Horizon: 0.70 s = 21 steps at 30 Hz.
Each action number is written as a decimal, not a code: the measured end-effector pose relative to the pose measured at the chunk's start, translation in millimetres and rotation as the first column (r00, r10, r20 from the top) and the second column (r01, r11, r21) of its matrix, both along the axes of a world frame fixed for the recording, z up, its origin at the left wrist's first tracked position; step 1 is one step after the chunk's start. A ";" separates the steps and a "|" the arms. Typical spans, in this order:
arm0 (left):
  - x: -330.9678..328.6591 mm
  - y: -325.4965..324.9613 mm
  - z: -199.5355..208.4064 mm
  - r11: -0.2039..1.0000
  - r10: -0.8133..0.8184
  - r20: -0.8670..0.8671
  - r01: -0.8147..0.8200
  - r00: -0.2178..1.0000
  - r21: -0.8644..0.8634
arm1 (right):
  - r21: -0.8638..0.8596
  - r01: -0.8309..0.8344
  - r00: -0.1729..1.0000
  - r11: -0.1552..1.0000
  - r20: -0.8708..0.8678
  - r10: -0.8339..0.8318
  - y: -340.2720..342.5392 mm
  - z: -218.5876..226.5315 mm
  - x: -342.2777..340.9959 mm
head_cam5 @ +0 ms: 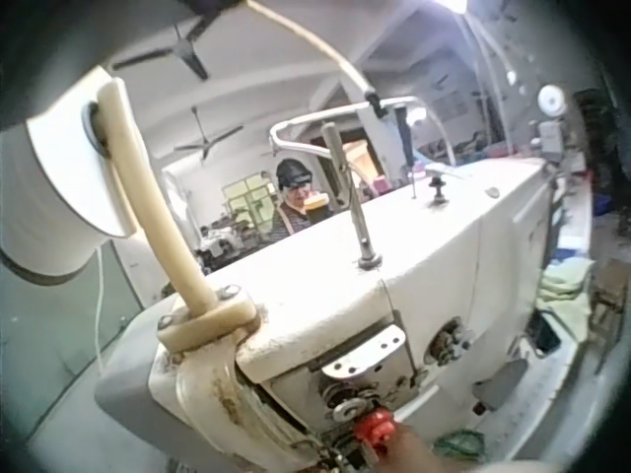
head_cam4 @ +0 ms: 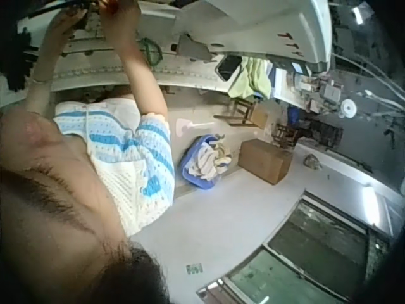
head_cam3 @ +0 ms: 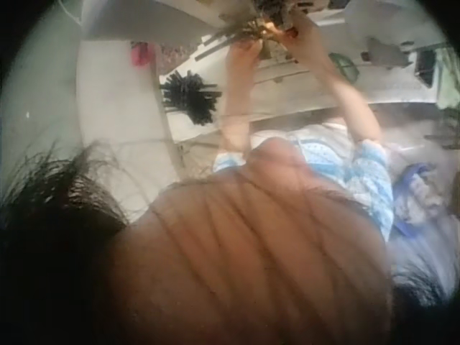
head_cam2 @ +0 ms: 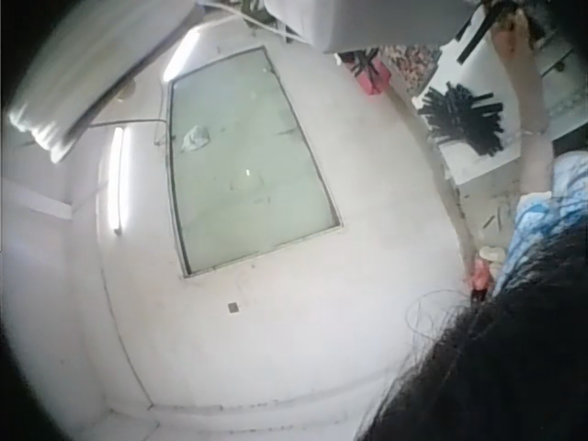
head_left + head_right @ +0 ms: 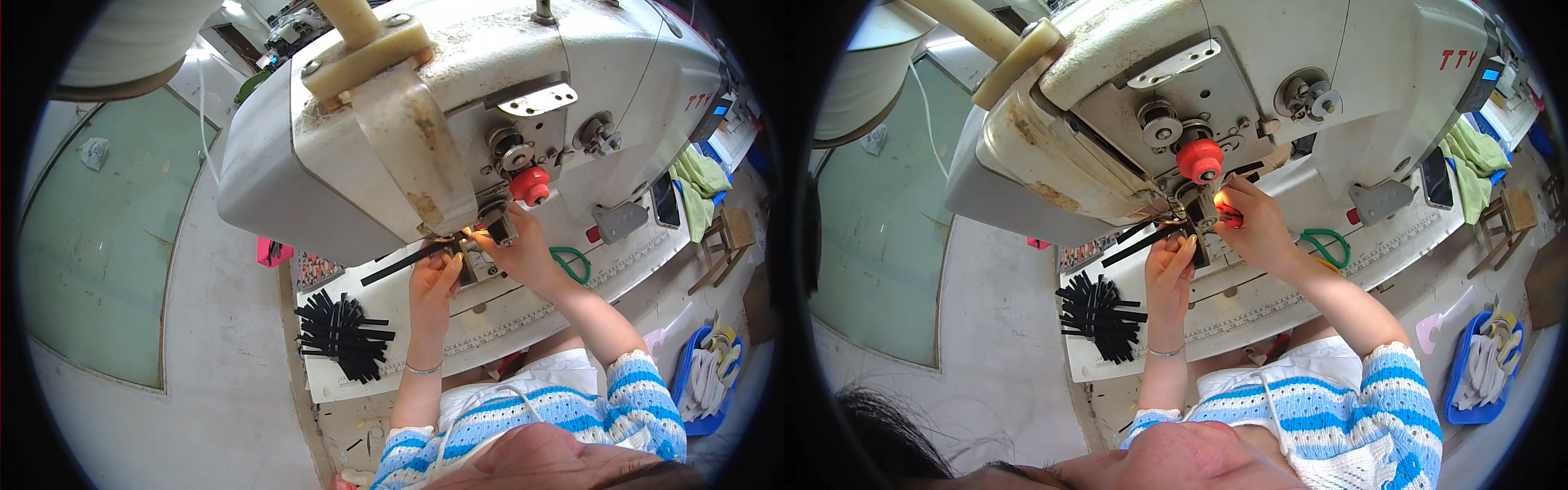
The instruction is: The person prepares thread on a sewing machine, then stitches crisscrossed straps together using the sewing machine and trims thread with thread snips.
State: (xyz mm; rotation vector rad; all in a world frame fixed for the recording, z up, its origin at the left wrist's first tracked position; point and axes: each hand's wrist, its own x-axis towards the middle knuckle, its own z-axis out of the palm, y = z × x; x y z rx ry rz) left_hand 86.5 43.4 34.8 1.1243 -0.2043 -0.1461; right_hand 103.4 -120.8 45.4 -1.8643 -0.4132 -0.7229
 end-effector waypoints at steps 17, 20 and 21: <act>4.4 1.4 0.2 1.000 -0.023 0.024 0.023 0.999 0.009 | 0.023 -0.023 0.999 0.999 -0.044 0.024 -1.1 -1.4 1.1; 3.5 2.4 -0.7 0.998 -0.053 0.014 0.053 0.999 -0.020 | 0.006 -0.005 1.000 1.000 0.009 0.005 -1.0 -1.9 1.6; 2.5 2.0 -0.4 0.999 -0.047 0.007 0.047 0.999 -0.017 | 0.007 -0.010 1.000 1.000 0.008 0.010 -1.3 -1.8 1.0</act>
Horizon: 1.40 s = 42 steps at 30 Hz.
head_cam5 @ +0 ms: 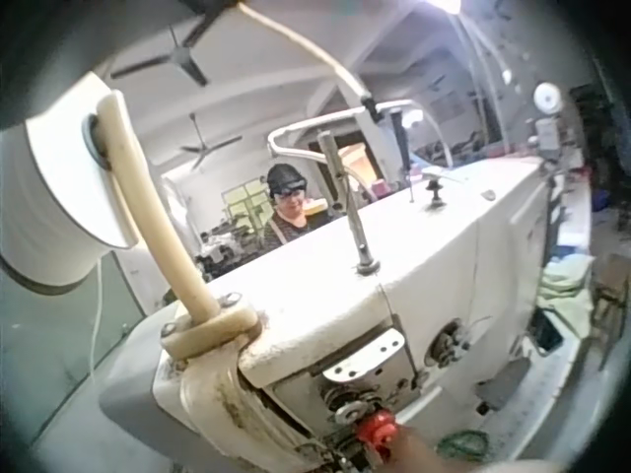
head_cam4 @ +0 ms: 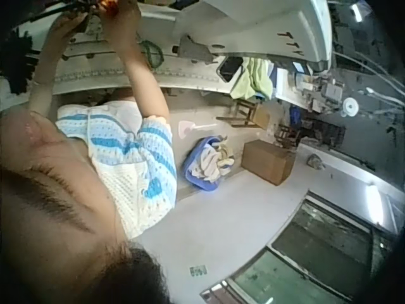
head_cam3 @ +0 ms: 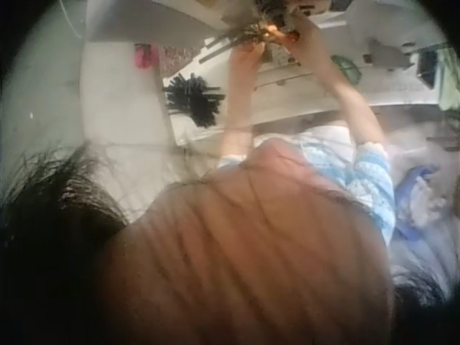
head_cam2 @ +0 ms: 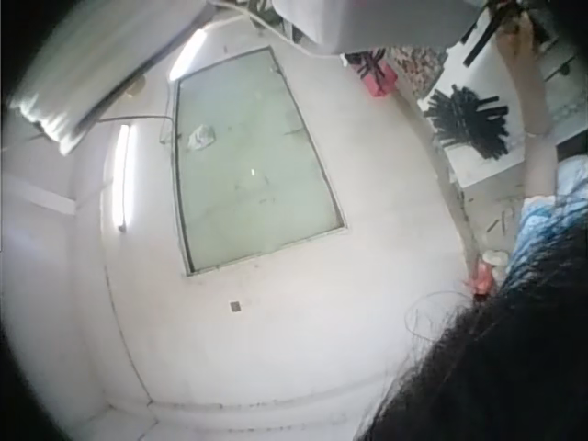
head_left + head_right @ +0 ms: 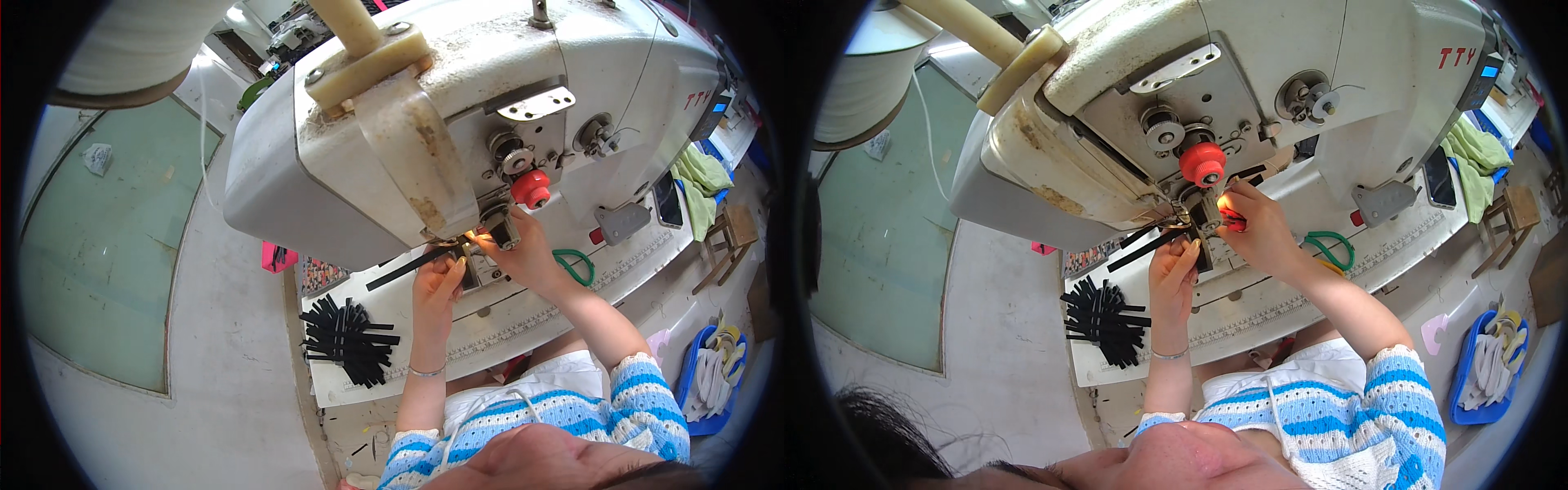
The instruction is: The person prepares thread on a sewing machine, then stitches crisscrossed straps together using the sewing machine and trims thread with thread snips.
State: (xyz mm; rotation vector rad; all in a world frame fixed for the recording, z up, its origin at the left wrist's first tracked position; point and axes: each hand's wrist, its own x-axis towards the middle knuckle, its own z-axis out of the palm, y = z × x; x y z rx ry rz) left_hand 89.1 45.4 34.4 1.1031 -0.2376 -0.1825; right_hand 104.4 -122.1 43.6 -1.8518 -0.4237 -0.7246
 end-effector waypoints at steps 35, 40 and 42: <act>-2.1 -7.9 -2.3 0.997 0.074 -0.016 -0.074 0.997 -0.003 | 0.018 -0.010 0.999 1.000 -0.046 0.011 -1.2 0.8 -1.4; -2.6 -6.2 0.2 0.999 0.048 -0.011 -0.048 0.999 0.000 | 0.022 0.002 0.999 1.000 -0.045 -0.001 0.2 8.3 -5.6; -2.2 -6.1 0.0 0.999 0.046 0.009 -0.046 0.999 0.001 | 0.021 -0.011 0.999 1.000 -0.043 0.012 -0.6 5.3 -2.1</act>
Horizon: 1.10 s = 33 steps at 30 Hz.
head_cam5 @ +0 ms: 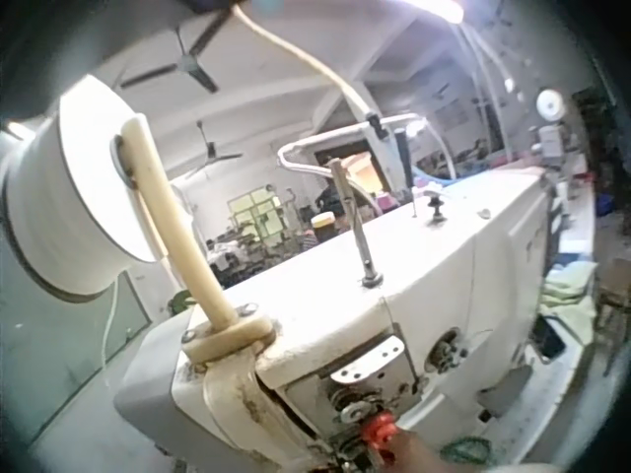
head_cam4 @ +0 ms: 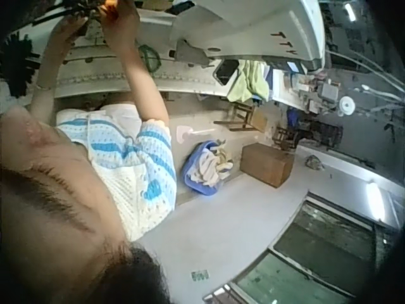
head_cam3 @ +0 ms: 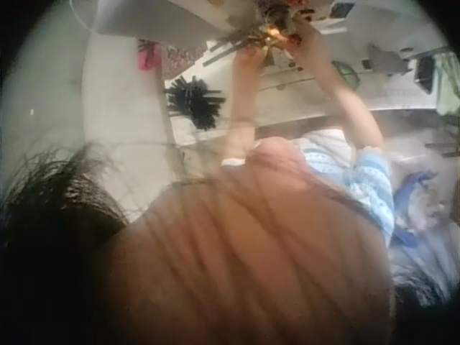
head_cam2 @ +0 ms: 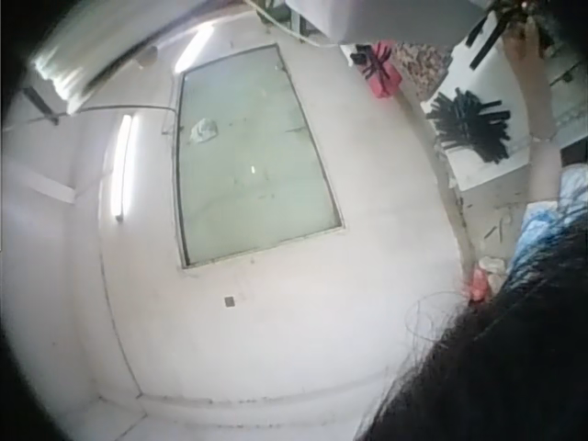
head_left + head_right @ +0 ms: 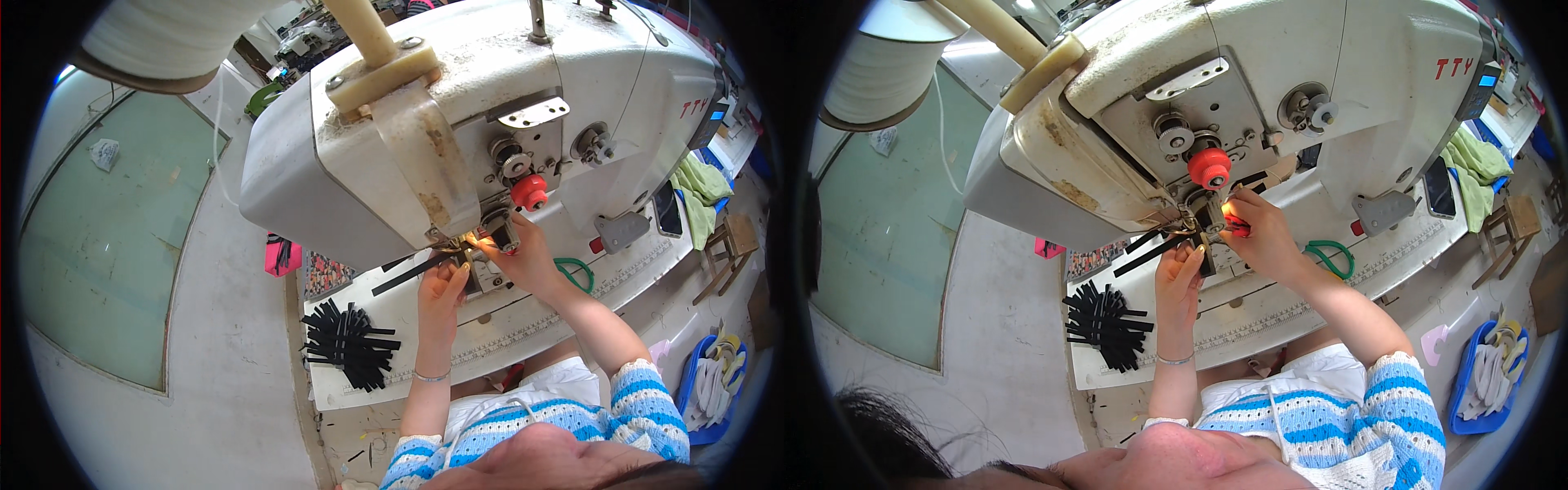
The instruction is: The person prepares thread on a sewing machine, then stitches crisscrossed straps together using the sewing machine and trims thread with thread snips.
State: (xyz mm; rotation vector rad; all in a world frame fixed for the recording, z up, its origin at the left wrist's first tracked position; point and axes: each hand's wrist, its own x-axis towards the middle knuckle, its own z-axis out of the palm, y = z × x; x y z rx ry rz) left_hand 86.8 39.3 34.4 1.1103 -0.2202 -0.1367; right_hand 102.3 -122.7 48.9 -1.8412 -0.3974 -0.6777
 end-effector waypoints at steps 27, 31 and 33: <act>-0.4 0.0 7.9 0.995 0.022 -0.015 -0.021 1.000 0.095 | -0.102 0.026 0.998 0.994 0.065 -0.019 -4.0 -7.1 11.2; -4.3 -1.2 10.0 0.991 0.032 0.022 -0.034 0.999 0.129 | 0.020 0.019 0.992 1.000 0.127 -0.021 -4.5 -5.6 2.3; -10.7 -0.5 8.3 0.976 0.100 0.055 -0.109 0.993 0.188 | 0.091 0.014 0.997 0.996 0.069 -0.020 -8.9 -7.6 -5.3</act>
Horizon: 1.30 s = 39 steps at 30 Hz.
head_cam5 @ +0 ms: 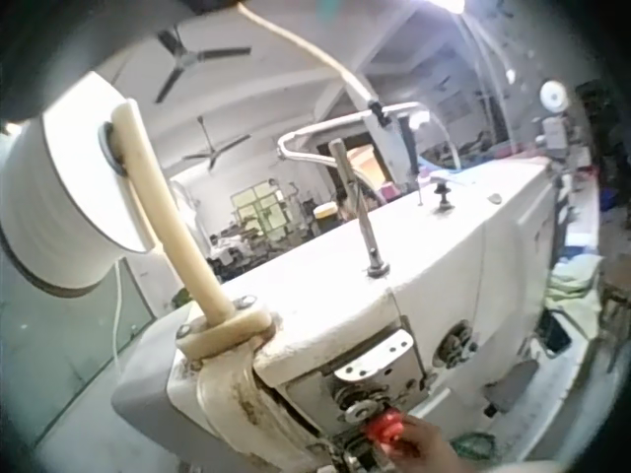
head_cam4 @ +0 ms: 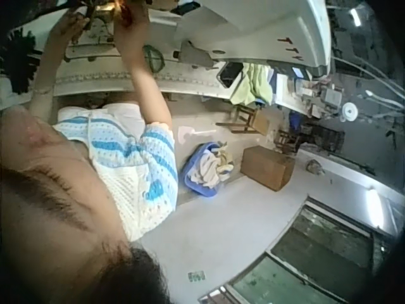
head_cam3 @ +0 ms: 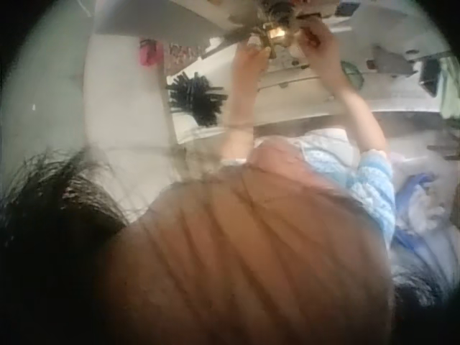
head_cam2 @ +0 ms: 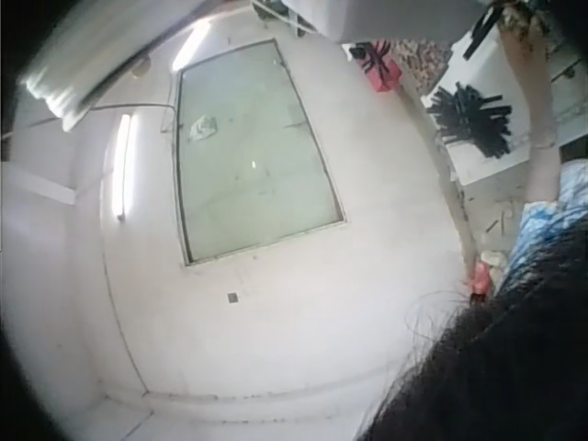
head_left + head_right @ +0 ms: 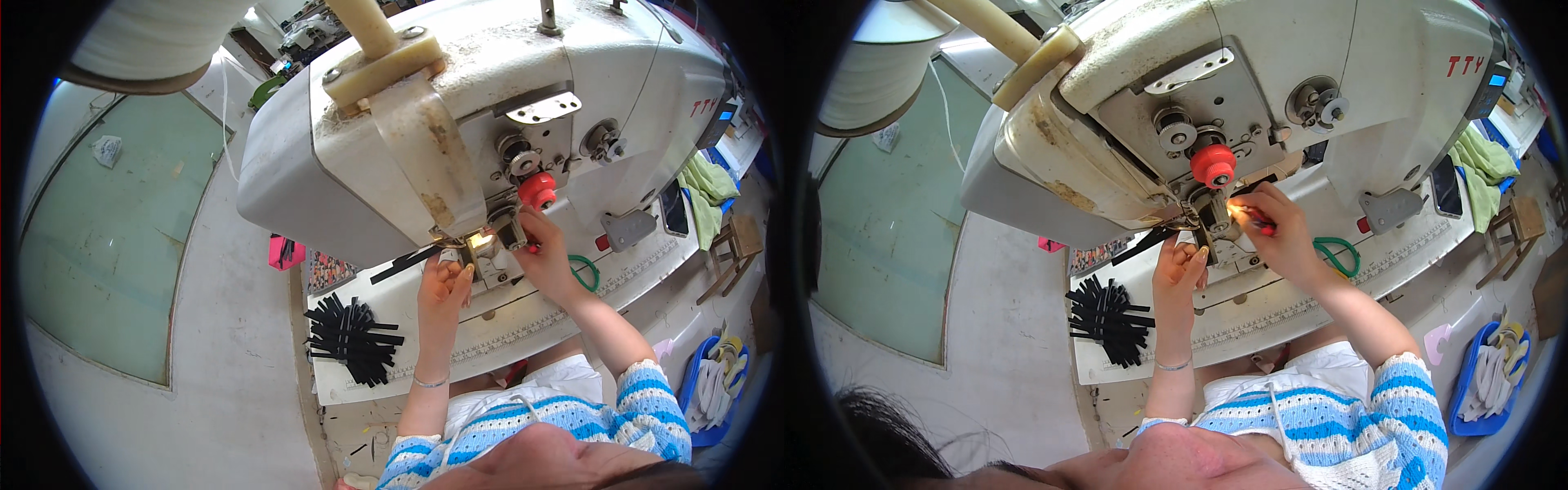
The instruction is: The person prepares thread on a sewing machine, then stitches crisscrossed straps together using the sewing machine and trims thread with thread snips.
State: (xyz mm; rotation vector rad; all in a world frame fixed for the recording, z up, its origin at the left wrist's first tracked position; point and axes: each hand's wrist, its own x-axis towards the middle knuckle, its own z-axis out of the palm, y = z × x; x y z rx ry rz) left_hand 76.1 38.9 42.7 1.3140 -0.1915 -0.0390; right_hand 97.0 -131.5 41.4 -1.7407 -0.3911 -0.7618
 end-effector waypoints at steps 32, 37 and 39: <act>5.5 -2.8 0.4 0.990 0.029 -0.054 -0.021 0.998 0.143 | 0.503 -0.121 0.865 0.856 -0.370 0.340 -10.3 36.7 -5.0; 7.1 -2.8 6.2 0.992 0.019 -0.073 -0.009 0.997 0.126 | 0.508 -0.126 0.866 0.852 -0.362 0.344 -9.6 40.8 -5.6; 8.1 -2.7 8.5 0.995 -0.006 -0.103 0.017 0.995 0.101 | 0.515 -0.132 0.862 0.847 -0.362 0.355 -10.4 38.2 -5.6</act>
